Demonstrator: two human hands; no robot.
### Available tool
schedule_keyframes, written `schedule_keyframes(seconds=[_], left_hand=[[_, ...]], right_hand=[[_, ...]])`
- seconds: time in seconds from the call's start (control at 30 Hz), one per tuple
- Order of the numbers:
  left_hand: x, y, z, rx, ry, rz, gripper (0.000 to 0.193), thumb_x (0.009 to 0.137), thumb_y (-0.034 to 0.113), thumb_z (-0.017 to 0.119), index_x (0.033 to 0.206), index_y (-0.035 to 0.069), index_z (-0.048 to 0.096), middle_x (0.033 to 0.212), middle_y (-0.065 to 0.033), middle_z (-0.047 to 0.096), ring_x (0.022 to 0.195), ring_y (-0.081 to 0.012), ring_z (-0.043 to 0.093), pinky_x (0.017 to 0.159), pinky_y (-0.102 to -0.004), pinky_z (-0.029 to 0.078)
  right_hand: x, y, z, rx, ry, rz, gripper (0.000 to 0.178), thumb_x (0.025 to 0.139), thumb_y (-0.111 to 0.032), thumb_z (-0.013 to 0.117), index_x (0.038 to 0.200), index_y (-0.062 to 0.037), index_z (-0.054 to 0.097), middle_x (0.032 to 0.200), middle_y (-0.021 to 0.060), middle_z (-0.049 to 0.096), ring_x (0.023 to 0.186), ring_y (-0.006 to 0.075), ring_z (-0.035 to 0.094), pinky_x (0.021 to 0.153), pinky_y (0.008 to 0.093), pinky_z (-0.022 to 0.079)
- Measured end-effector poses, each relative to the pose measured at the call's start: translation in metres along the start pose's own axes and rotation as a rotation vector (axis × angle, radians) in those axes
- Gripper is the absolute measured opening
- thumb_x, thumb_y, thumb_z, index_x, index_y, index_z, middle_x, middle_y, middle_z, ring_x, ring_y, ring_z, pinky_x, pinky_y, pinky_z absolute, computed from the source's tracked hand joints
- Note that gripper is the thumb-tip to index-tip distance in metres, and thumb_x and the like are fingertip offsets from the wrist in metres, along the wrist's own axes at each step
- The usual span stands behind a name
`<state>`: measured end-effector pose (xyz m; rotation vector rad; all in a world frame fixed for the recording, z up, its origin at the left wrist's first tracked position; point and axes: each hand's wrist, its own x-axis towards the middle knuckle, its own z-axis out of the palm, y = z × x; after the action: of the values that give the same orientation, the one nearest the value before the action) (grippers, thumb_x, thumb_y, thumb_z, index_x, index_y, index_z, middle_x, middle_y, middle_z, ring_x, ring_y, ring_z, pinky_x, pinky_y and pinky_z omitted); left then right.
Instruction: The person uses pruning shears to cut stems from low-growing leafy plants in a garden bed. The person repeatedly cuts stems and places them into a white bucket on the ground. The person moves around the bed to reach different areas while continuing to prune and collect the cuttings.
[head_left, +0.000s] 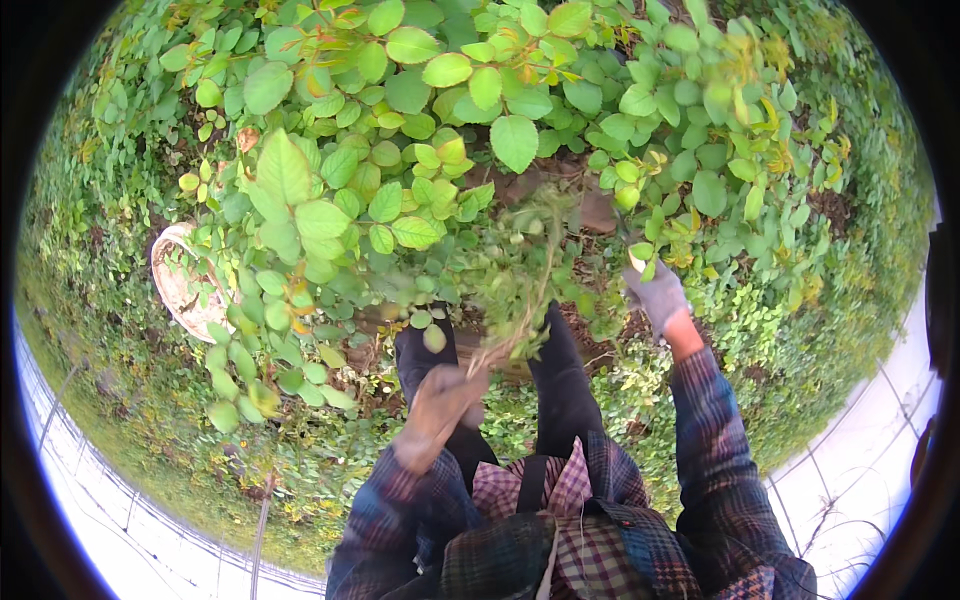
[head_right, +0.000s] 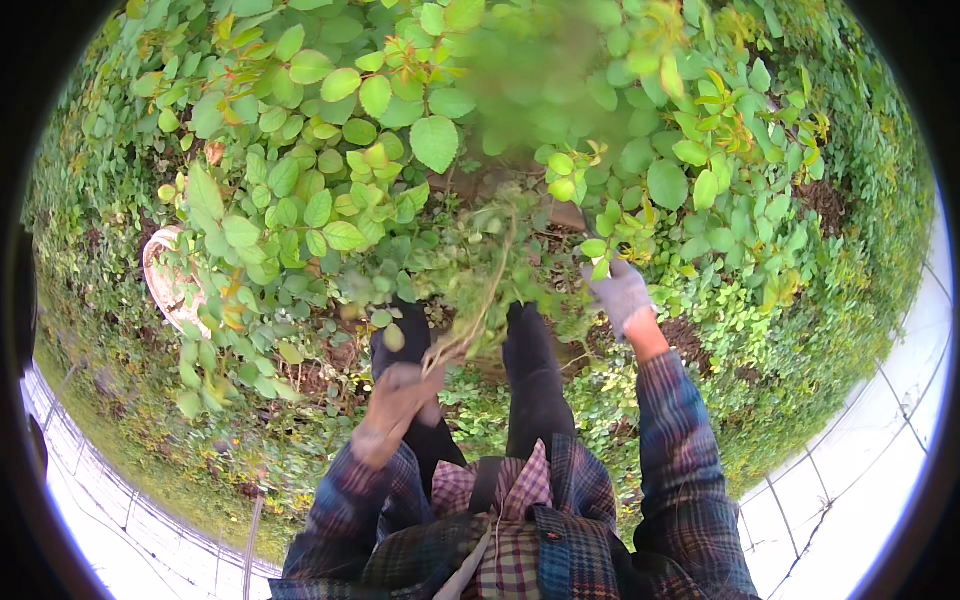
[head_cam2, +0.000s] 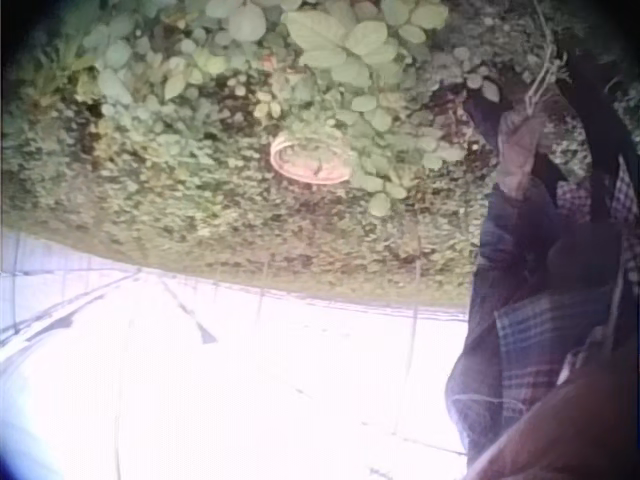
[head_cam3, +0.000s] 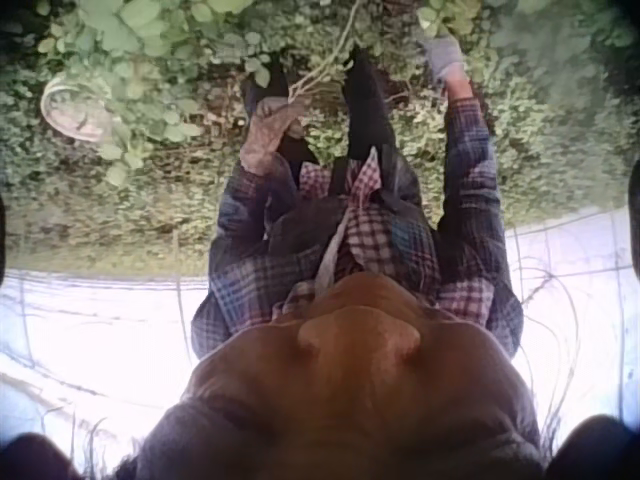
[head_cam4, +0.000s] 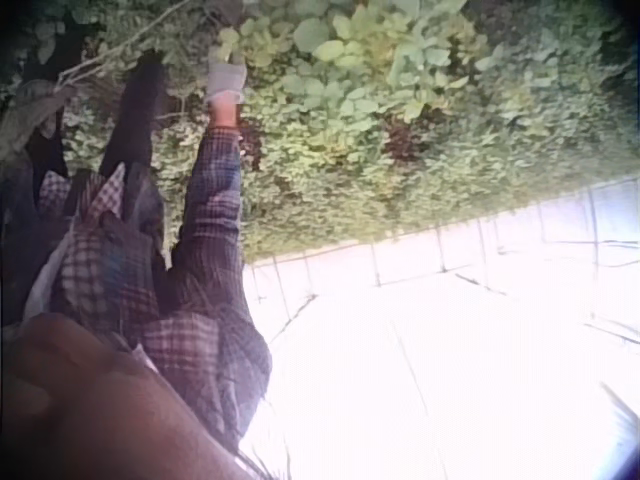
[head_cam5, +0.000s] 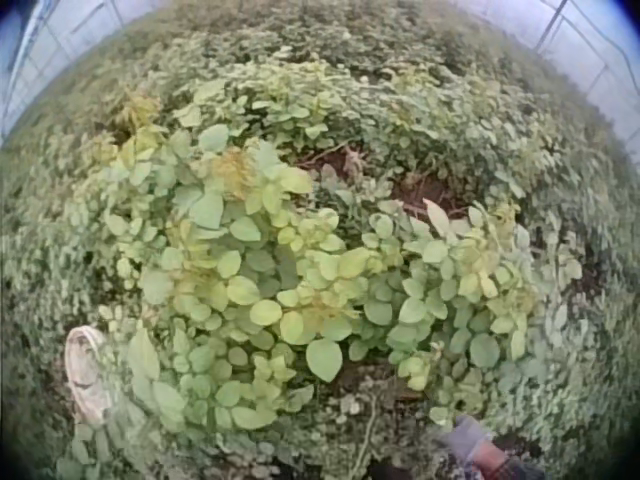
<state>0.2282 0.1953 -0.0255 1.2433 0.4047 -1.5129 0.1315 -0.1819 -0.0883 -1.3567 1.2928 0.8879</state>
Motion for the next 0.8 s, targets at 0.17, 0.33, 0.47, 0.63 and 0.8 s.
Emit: schedule_keyframes(seconds=[0.17,0.33,0.47,0.63,0.8], left_hand=[[-0.125,0.015,-0.034,-0.067,0.128,-0.205,0.026,0.094,0.018,0.062,0.096,-0.007,0.070,0.066,-0.0076,0.065,0.060,-0.0156,0.063,0.063,-0.0263,0.051],[-0.208,0.004,-0.072,-0.120,0.474,-0.294,0.033,0.088,0.019,0.067,0.105,-0.009,0.070,0.066,-0.0146,0.070,0.056,-0.0194,0.065,0.071,-0.0303,0.056],[-0.231,-0.013,-0.084,-0.170,0.542,-0.222,0.030,0.090,0.019,0.068,0.102,-0.008,0.065,0.085,-0.0197,0.071,0.056,-0.0247,0.067,0.059,-0.0350,0.058],[-0.222,-0.017,-0.072,-0.275,0.674,-0.129,0.032,0.092,0.022,0.068,0.105,-0.005,0.058,0.090,-0.0227,0.071,0.058,-0.0276,0.068,0.054,-0.0365,0.057],[-0.204,-0.005,-0.064,-0.197,0.616,-0.183,0.041,0.093,0.032,0.065,0.108,-0.007,0.060,0.065,-0.0182,0.068,0.057,-0.0269,0.066,0.061,-0.0330,0.054]], right_hand=[[0.080,-0.017,0.039,0.645,-0.081,-0.079,0.046,0.093,-0.033,0.066,0.131,-0.0093,0.056,0.113,0.0070,0.062,0.086,0.0218,0.065,0.077,0.0483,0.060],[0.153,-0.008,0.037,0.765,-0.158,0.015,0.031,0.092,-0.032,0.068,0.115,-0.0123,0.060,0.093,0.0022,0.061,0.080,0.0258,0.062,0.078,0.0580,0.057],[0.176,-0.008,0.030,0.816,-0.185,0.018,0.021,0.092,-0.031,0.069,0.106,-0.0158,0.063,0.084,0.0002,0.063,0.072,0.0232,0.060,0.071,0.0537,0.052],[0.167,-0.024,0.039,0.643,0.031,-0.114,0.029,0.094,-0.043,0.064,0.087,-0.0146,0.066,0.068,-0.0030,0.061,0.055,0.0141,0.055,0.055,0.0342,0.045],[0.132,-0.028,0.040,0.356,0.271,0.044,0.036,0.086,-0.044,0.069,0.072,-0.0114,0.062,0.061,0.0007,0.056,0.047,0.0155,0.048,0.040,0.0322,0.036]])
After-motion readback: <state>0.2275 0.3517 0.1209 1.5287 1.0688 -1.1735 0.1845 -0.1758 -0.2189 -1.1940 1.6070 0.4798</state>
